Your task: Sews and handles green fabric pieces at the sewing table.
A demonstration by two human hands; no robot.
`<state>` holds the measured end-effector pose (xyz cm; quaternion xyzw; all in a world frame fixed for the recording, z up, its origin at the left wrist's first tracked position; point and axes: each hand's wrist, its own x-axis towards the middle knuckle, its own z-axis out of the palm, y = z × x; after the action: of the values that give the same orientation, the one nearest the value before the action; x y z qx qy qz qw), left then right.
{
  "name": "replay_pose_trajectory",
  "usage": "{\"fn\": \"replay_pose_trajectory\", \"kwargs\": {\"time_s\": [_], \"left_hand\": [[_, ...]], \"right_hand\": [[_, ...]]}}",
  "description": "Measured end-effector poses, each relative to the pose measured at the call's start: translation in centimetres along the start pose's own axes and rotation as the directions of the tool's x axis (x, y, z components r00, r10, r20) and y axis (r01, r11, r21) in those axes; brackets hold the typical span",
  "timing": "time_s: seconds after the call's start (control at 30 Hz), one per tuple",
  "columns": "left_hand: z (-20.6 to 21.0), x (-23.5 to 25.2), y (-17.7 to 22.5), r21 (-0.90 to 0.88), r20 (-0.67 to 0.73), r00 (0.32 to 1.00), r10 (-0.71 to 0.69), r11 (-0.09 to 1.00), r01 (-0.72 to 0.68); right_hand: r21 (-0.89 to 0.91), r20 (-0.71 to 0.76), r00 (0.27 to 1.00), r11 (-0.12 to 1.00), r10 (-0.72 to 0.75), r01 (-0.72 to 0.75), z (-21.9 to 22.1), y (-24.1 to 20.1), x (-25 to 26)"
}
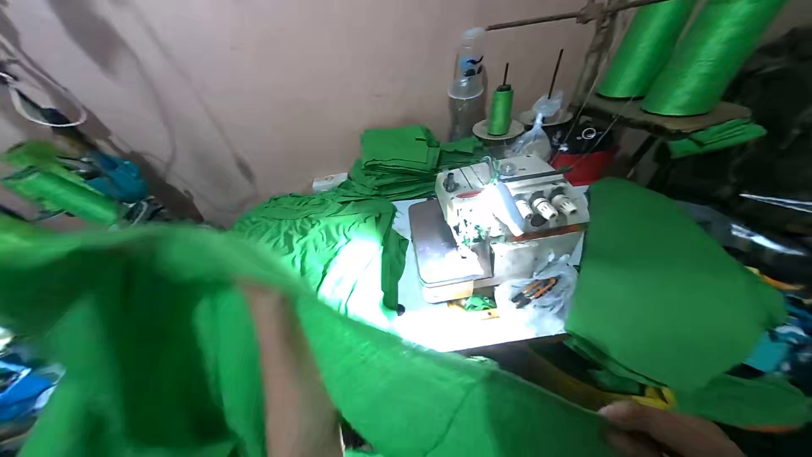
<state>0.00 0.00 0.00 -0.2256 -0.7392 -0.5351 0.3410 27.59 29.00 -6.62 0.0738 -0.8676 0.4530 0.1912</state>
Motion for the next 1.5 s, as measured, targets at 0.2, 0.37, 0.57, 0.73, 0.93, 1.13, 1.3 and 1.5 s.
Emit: {"fn": "replay_pose_trajectory", "kwargs": {"time_s": [0.2,0.37,0.57,0.73,0.93,1.13,1.3,1.5], "left_hand": [[17.4,-1.0,-6.2,0.35,0.695,0.641,-0.325,0.932,0.093],[16.4,-1.1,-3.7,0.408,0.732,0.598,-0.327,0.913,-0.001],[15.0,-2.8,-3.6,0.151,0.82,0.571,0.015,0.959,-0.241],[17.0,-2.7,-3.4,0.203,0.809,0.578,-0.106,0.974,-0.105],[17.4,-3.4,-3.6,0.149,0.746,0.666,-0.014,0.978,-0.146],[14.8,-11.2,-3.7,-0.184,0.145,0.912,0.385,0.916,-0.357],[13.9,-18.8,0.2,-0.439,0.202,0.969,0.145,0.898,-0.043],[14.3,-22.5,2.8,-0.556,0.386,0.897,0.215,0.83,0.041]], "right_hand": [[-0.292,0.312,0.875,0.914,0.37,-0.283,-2.6,3.2,-1.1],[-0.008,-0.103,0.987,0.992,0.126,-0.128,5.9,8.9,6.6],[0.493,-0.051,0.953,0.838,0.297,-0.234,9.7,9.7,8.7],[0.372,-0.139,0.919,0.88,0.368,-0.296,8.1,10.1,9.1],[-0.29,-0.394,0.919,0.949,-0.003,-0.122,7.0,10.8,7.1],[-0.674,-0.487,0.869,0.672,-0.093,-0.306,2.3,12.7,1.2],[-0.781,-0.42,0.897,0.559,-0.14,-0.279,1.4,14.7,0.1],[-0.777,-0.403,0.907,0.57,-0.125,-0.266,0.5,14.1,-0.1]]}}
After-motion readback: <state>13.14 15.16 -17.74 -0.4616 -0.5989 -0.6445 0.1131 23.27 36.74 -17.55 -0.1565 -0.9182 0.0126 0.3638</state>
